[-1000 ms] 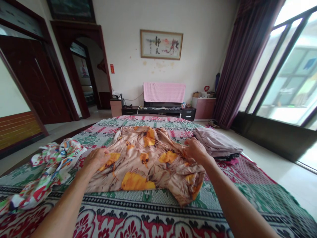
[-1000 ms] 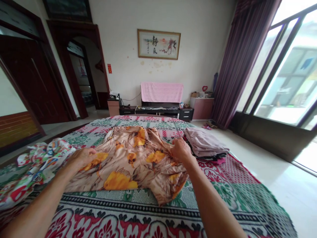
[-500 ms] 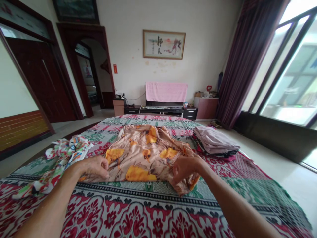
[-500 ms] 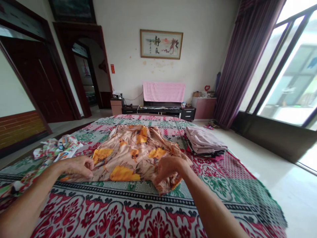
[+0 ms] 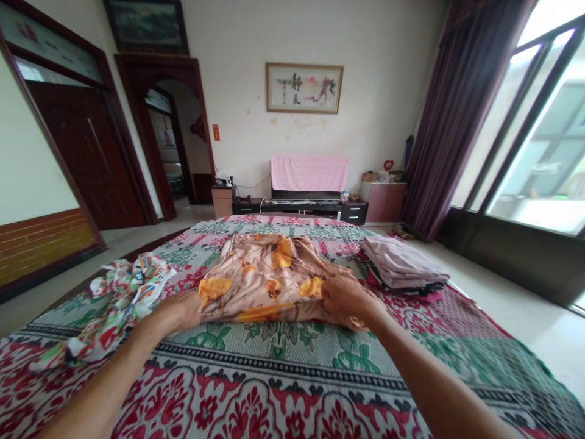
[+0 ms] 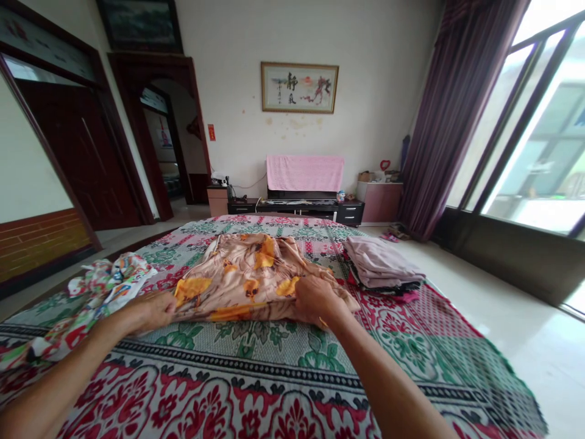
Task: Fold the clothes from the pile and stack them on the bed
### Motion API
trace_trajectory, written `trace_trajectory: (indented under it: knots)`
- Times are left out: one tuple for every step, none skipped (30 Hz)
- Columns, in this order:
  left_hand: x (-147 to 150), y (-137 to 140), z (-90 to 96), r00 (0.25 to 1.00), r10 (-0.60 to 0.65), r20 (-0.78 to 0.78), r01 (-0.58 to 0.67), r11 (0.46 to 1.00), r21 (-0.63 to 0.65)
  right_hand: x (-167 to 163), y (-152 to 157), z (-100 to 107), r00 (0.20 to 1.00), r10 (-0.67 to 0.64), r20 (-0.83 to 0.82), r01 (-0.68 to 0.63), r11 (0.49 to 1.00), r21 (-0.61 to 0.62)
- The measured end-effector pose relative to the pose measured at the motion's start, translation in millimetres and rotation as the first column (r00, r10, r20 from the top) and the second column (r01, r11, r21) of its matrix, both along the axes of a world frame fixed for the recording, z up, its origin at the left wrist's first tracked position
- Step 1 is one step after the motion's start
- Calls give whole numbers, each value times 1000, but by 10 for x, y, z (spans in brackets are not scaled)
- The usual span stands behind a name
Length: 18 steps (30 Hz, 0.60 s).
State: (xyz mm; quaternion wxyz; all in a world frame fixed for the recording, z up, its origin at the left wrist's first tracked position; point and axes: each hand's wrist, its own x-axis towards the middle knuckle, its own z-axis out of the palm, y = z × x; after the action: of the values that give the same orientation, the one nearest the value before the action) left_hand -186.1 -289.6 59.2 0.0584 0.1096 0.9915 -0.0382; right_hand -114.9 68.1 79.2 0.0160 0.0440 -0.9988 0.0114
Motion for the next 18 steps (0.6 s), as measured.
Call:
trace_trajectory:
  knots:
    - [-41, -25, -16, 1000, 3, -13, -3, 1000, 23, -34, 49, 10, 998, -36, -58, 35, 999, -11]
    - [-82, -51, -39, 999, 10, -33, -8, 999, 49, -66, 92, 12, 993, -63, -98, 61, 998, -23]
    - [-120, -75, -67, 998, 18, -62, -13, 997, 79, -95, 130, 5, 988, -85, -131, 79, 996, -46]
    - [-154, -93, -100, 995, 22, -100, -11, 994, 110, -121, 163, -13, 984, -98, -147, 89, 994, -66]
    - [-182, -103, -135, 989, 27, -144, -7, 991, 136, -144, 191, -40, 983, -103, -154, 92, 992, -81]
    - [-207, -103, -171, 981, 40, -189, -11, 988, 152, -167, 215, -73, 981, -111, -160, 97, 991, -94]
    - [-228, -94, -204, 973, 51, -225, -15, 987, 162, -190, 233, -109, 978, -123, -166, 107, 989, -107]
    - [-249, -77, -234, 965, 58, -256, -16, 986, 166, -216, 248, -145, 975, -145, -169, 126, 985, -118]
    - [-272, -53, -259, 957, 61, -285, -13, 986, 166, -246, 258, -178, 971, -171, -168, 152, 981, -124]
    - [-301, -24, -279, 948, 57, -314, -6, 987, 161, -281, 265, -207, 967, -200, -159, 181, 976, -124]
    - [-336, 6, -295, 938, 51, -342, 2, 989, 151, -321, 270, -232, 964, -224, -144, 208, 971, -118]
    - [-380, 36, -308, 930, 41, -365, 11, 990, 139, -367, 273, -255, 963, -242, -123, 230, 968, -106]
    - [-431, 64, -320, 923, 40, -384, 11, 991, 131, -418, 276, -275, 961, -254, -105, 246, 965, -89]
    - [-489, 88, -331, 916, 52, -397, 0, 992, 130, -472, 280, -296, 959, -269, -92, 263, 962, -72]
    - [-550, 108, -343, 912, 73, -404, -19, 991, 136, -530, 286, -318, 955, -284, -87, 280, 958, -58]
    - [-613, 124, -357, 911, 88, -402, -32, 989, 145, -590, 294, -341, 949, -302, -86, 299, 953, -51]
    - [-674, 137, -372, 914, 97, -393, -38, 987, 155, -650, 304, -366, 943, -320, -87, 317, 947, -52]
    - [-729, 149, -389, 921, 98, -378, -38, 986, 162, -706, 314, -389, 938, -336, -85, 332, 942, -57]
